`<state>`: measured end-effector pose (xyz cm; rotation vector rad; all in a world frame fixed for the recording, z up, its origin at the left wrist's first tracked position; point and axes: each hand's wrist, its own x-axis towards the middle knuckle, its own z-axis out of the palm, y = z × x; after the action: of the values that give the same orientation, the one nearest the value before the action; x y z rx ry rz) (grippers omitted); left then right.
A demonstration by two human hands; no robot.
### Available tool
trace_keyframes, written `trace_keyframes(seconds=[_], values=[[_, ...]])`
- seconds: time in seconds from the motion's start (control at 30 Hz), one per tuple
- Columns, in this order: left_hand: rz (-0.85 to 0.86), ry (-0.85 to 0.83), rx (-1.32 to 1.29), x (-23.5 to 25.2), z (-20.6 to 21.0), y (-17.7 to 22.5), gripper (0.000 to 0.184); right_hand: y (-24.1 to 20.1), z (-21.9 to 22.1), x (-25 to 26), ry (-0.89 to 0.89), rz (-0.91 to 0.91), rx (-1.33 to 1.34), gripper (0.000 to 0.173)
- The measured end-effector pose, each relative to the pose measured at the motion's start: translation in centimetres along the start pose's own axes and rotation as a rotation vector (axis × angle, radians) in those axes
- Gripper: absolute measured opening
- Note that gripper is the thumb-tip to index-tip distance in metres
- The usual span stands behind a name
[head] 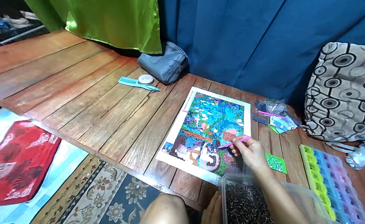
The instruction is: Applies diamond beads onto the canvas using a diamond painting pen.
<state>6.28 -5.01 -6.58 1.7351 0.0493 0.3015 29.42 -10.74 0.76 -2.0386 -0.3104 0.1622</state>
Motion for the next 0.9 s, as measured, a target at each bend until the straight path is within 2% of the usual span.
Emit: trace_keyframes(seconds=[0.23,0.43,0.57,0.67,0.77,0.9], values=[[-0.012,-0.020,0.005,0.1,-0.2,0.1,0.088,-0.3,0.1,0.0,-0.024,0.011,-0.050,0.017],[-0.016,-0.030,0.023,0.2,-0.2,0.2,0.088,-0.6,0.1,-0.2,-0.054,-0.103,-0.192,0.017],[0.005,-0.035,0.027,0.1,-0.3,0.0,0.087,-0.7,-0.8,-0.5,-0.023,0.019,0.040,0.017],[-0.009,-0.043,0.035,0.2,-0.4,0.1,0.087,-1.7,-2.3,-1.3,0.086,0.085,0.235,0.016],[-0.030,-0.054,0.036,0.1,-0.4,0.3,0.086,-1.9,-4.5,-3.4,0.186,0.037,0.340,0.020],[-0.036,-0.019,0.043,-0.4,-0.5,1.0,0.081,0.3,-8.0,-8.9,0.203,-0.064,0.381,0.021]])
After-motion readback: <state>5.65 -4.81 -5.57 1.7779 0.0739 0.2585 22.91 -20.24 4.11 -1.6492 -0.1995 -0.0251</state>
